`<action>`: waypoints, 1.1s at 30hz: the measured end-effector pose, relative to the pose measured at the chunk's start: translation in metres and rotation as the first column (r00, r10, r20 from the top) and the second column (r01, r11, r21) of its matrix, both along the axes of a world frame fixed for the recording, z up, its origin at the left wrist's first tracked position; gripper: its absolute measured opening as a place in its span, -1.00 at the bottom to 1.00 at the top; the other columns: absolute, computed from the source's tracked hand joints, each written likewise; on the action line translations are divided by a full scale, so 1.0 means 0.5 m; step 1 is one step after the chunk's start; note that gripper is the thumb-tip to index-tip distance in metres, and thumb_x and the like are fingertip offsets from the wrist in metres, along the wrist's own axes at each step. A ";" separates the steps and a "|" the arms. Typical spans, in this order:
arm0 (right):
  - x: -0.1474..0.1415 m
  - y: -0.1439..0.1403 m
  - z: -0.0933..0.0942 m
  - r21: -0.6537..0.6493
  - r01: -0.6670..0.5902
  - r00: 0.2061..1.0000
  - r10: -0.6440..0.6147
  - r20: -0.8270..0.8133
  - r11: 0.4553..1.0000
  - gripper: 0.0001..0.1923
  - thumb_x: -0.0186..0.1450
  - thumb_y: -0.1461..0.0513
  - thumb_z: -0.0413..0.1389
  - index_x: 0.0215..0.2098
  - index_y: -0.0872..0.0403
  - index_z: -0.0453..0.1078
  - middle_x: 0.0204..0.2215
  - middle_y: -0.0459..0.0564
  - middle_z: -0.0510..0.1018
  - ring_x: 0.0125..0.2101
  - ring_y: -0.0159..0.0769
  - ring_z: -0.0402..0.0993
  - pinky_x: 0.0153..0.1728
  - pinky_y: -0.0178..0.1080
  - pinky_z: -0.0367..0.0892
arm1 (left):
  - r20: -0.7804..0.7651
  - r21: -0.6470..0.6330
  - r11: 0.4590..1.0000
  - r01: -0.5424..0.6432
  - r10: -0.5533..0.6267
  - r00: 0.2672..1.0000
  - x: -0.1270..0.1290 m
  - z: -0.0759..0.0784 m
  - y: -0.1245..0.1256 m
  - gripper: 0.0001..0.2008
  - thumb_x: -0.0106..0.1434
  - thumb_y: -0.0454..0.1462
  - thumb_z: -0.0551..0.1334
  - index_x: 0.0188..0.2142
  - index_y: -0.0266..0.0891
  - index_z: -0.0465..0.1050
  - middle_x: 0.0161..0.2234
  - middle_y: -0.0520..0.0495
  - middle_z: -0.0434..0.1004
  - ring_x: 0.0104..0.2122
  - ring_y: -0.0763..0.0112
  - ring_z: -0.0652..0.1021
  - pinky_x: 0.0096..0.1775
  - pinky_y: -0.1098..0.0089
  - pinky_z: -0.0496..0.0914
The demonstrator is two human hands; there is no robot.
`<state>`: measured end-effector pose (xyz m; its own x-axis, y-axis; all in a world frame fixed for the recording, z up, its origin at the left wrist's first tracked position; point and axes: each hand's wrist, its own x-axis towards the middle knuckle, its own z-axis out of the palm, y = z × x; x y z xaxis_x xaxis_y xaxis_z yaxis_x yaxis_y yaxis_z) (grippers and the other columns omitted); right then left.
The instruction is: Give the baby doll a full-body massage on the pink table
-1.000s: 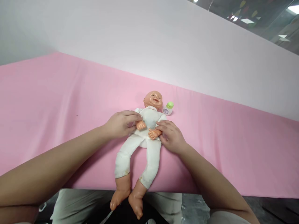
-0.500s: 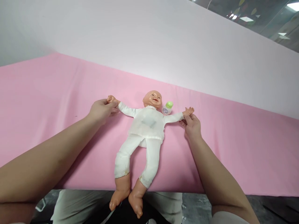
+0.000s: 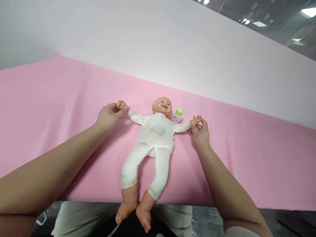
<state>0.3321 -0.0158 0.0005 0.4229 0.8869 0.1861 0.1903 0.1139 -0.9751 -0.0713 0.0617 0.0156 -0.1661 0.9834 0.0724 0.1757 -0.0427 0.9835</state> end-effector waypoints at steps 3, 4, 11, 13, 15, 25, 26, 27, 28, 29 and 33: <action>-0.049 -0.043 0.014 0.218 -0.138 0.964 0.081 0.252 0.966 -0.34 0.37 0.04 0.33 0.35 -0.11 0.26 0.34 0.15 0.49 0.21 -0.07 0.58 0.19 0.05 0.57 | -0.207 0.175 0.980 0.097 -0.060 0.977 0.029 0.025 -0.052 -0.68 0.23 -0.03 0.46 -0.11 -0.11 0.63 -0.12 -0.07 0.71 -0.08 0.09 0.68 0.04 0.13 0.59; -0.065 -0.056 0.019 0.242 -0.208 0.921 0.107 0.374 0.948 -0.42 0.37 0.09 0.32 0.31 -0.12 0.33 0.27 0.11 0.56 0.16 -0.07 0.61 0.16 0.04 0.58 | -0.274 0.220 0.957 0.187 -0.123 0.954 0.039 0.031 -0.067 -0.70 0.24 -0.03 0.44 -0.11 -0.10 0.65 -0.10 -0.06 0.72 -0.08 0.09 0.69 0.05 0.15 0.59; -0.129 -0.077 0.026 0.184 -0.627 0.437 0.147 0.887 0.757 -0.67 0.41 0.34 0.18 0.06 -0.12 0.58 0.00 0.03 0.69 0.00 -0.06 0.61 0.08 0.10 0.59 | -0.738 0.330 0.666 0.669 -0.260 0.623 0.070 0.014 -0.096 -0.74 0.30 -0.12 0.35 -0.05 -0.02 0.74 -0.02 -0.10 0.74 -0.06 0.12 0.69 0.00 0.18 0.58; -0.131 -0.071 0.020 0.197 -0.615 0.434 0.119 0.893 0.763 -0.66 0.41 0.35 0.17 0.07 -0.12 0.59 0.02 0.04 0.68 0.01 -0.06 0.59 0.08 0.10 0.58 | -0.769 0.331 0.652 0.682 -0.232 0.595 0.071 0.005 -0.094 -0.74 0.31 -0.15 0.34 -0.05 -0.01 0.74 -0.01 -0.10 0.73 -0.06 0.12 0.69 -0.01 0.16 0.57; -0.130 -0.068 0.015 0.196 -0.606 0.447 0.127 0.885 0.771 -0.66 0.42 0.34 0.18 0.07 -0.14 0.59 0.05 0.04 0.67 0.02 -0.06 0.59 0.10 0.11 0.57 | -0.765 0.326 0.671 0.666 -0.227 0.603 0.073 0.001 -0.094 -0.74 0.31 -0.13 0.34 -0.05 -0.01 0.74 -0.01 -0.10 0.73 -0.05 0.11 0.68 0.01 0.15 0.57; -0.030 -0.024 0.003 0.216 -0.173 0.970 0.128 0.208 0.961 -0.38 0.33 0.07 0.35 0.28 -0.09 0.31 0.31 0.13 0.51 0.21 -0.06 0.56 0.22 0.05 0.52 | -0.298 0.202 0.979 0.041 0.021 0.954 0.029 0.010 -0.050 -0.61 0.30 -0.06 0.39 0.07 -0.08 0.57 -0.03 -0.06 0.69 -0.14 0.20 0.65 -0.05 0.25 0.55; -0.013 -0.014 0.002 0.180 -0.120 0.990 0.103 0.101 0.976 -0.32 0.29 0.06 0.38 0.29 -0.08 0.26 0.30 0.15 0.51 0.21 -0.07 0.56 0.21 0.05 0.53 | -0.234 0.173 0.985 -0.017 0.058 0.971 0.015 0.004 -0.034 -0.55 0.28 -0.07 0.41 0.13 -0.08 0.53 0.00 -0.07 0.67 -0.13 0.21 0.66 -0.06 0.26 0.55; 0.003 -0.004 0.002 0.117 -0.063 0.998 0.064 -0.002 0.991 -0.28 0.26 0.06 0.39 0.29 -0.08 0.23 0.25 0.14 0.55 0.13 -0.09 0.61 0.14 0.04 0.59 | -0.192 0.129 0.990 -0.065 0.089 0.977 0.002 -0.003 -0.017 -0.51 0.26 -0.09 0.42 0.16 -0.09 0.50 0.00 -0.08 0.67 -0.15 0.23 0.67 -0.09 0.27 0.55; 0.017 0.004 0.003 0.031 -0.016 0.996 0.019 -0.090 0.999 -0.30 0.24 0.07 0.39 0.25 -0.09 0.24 0.15 0.09 0.61 0.01 -0.12 0.66 0.03 0.01 0.64 | -0.172 0.063 0.993 -0.103 0.112 0.979 -0.011 -0.010 0.000 -0.50 0.24 -0.11 0.43 0.15 -0.12 0.50 -0.04 -0.09 0.68 -0.20 0.24 0.67 -0.14 0.27 0.55; 0.030 0.012 0.004 -0.065 0.009 0.987 -0.019 -0.160 0.998 -0.35 0.23 0.09 0.40 0.20 -0.10 0.26 0.05 0.03 0.65 -0.12 -0.18 0.68 -0.09 -0.05 0.68 | -0.170 -0.012 0.995 -0.099 0.095 0.981 -0.022 -0.016 0.015 -0.53 0.24 -0.13 0.42 0.12 -0.17 0.52 -0.09 -0.11 0.69 -0.24 0.23 0.67 -0.17 0.26 0.55; 0.056 0.028 0.010 -0.322 -0.033 0.960 -0.060 -0.274 0.946 -0.60 0.20 0.19 0.41 -0.10 -0.05 0.34 -0.27 -0.11 0.64 -0.40 -0.34 0.62 -0.37 -0.27 0.65 | -0.226 -0.205 0.977 -0.062 0.014 0.974 -0.047 -0.032 0.056 -0.64 0.22 -0.11 0.43 -0.04 -0.24 0.60 -0.34 -0.09 0.69 -0.32 0.20 0.64 -0.21 0.24 0.52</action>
